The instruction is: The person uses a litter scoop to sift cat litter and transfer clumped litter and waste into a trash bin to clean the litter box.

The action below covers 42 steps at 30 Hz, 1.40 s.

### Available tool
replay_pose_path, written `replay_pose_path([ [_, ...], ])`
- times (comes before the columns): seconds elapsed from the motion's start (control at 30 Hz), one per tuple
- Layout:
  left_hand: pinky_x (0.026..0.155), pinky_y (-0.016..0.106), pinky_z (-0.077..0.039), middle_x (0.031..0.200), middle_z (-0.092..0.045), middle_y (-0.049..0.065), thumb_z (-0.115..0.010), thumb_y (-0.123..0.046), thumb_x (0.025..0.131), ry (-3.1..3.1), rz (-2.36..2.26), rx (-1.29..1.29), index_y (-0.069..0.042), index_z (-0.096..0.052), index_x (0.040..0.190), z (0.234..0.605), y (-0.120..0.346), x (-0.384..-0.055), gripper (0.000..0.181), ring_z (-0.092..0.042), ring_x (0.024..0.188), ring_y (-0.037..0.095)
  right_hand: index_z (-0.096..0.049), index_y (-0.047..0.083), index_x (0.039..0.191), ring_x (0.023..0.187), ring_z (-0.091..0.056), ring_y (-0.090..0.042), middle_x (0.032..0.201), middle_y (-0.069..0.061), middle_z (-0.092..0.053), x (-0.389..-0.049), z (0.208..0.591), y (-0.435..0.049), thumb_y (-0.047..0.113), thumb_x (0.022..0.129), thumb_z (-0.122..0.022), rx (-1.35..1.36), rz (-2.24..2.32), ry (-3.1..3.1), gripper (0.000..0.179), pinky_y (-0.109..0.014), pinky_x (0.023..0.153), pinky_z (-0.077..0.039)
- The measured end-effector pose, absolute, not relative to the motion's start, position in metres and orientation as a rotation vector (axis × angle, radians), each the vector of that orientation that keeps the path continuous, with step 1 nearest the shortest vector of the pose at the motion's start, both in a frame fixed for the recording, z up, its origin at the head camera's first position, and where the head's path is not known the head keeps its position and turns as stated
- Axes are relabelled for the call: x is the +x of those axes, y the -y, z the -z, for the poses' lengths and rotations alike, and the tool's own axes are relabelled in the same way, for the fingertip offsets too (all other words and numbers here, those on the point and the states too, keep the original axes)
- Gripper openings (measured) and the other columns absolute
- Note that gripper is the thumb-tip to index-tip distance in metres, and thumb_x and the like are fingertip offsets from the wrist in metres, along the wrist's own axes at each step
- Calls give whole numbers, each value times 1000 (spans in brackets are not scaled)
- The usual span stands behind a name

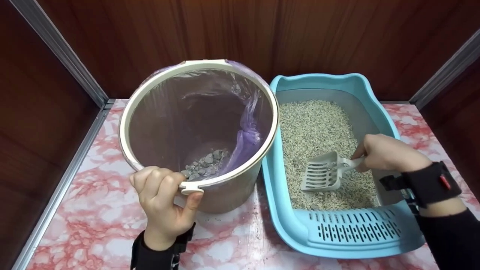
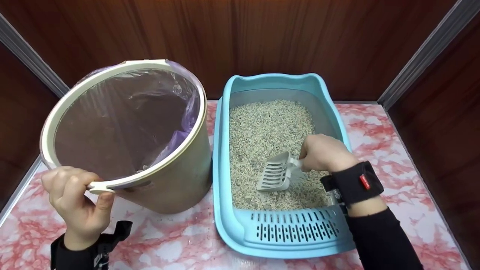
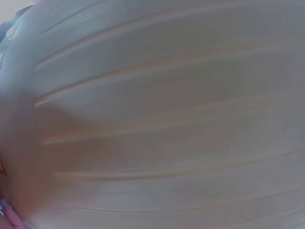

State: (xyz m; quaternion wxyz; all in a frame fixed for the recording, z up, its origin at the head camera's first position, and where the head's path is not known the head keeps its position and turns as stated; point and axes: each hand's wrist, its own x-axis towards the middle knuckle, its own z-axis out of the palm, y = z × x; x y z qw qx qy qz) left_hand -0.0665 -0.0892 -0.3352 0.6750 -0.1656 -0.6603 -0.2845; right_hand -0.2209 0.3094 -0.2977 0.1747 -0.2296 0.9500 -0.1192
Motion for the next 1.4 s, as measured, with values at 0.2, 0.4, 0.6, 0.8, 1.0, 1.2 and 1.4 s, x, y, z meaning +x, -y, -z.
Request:
replay_pose_path([
  [0.2,72,43,-22,66,-42,7,-52,-54,94,1482,641,-369,-7,-49,66,336,89,-66,55,-36,71,30,-77,6,87,63,-53,-18,80,-1,-69,-211,304,-293,6,70,-78,-640,426,-2623,17,-35,59,-45],
  [0.4,72,43,-22,66,-42,7,-53,-53,94,1477,645,-373,-7,-49,66,336,89,-67,55,-36,71,30,-73,13,77,54,-45,-16,65,3,-57,-178,315,-262,15,80,-73,-640,362,-2707,3,-32,49,-38],
  [0.6,72,43,-22,67,-42,7,-52,-53,95,1481,634,-364,-7,-49,66,335,90,-67,55,-36,72,30,-59,14,68,49,-44,-15,59,1,-48,-155,322,-233,18,89,-64,-674,115,-2845,22,-31,43,-39],
  [0.8,72,43,-22,66,-42,7,-53,-54,94,1491,640,-366,-6,-49,66,336,90,-67,55,-37,71,31,-62,4,75,44,-43,-12,57,-1,-48,-170,340,-207,15,91,-64,-665,-32,-2898,19,-26,36,-39],
  [1.0,72,43,-23,66,-42,7,-53,-53,95,1488,642,-379,-6,-49,66,337,89,-67,55,-36,71,31,-63,-4,87,49,-51,-19,66,-9,-56,-205,360,-195,6,89,-60,-525,-18,-2974,10,-32,39,-44],
  [1.2,72,43,-22,66,-42,7,-53,-54,94,1481,646,-372,-7,-48,66,336,89,-67,55,-36,72,30,-60,5,80,50,-45,-15,65,-5,-52,-221,369,-208,15,95,-58,-439,203,-2894,17,-28,41,-40],
  [1.4,72,43,-22,67,-42,7,-52,-54,95,1489,644,-377,-7,-48,66,336,89,-66,55,-36,72,30,-56,4,76,48,-40,-11,62,-2,-49,-232,371,-233,23,99,-55,-426,479,-2775,30,-24,44,-37],
])
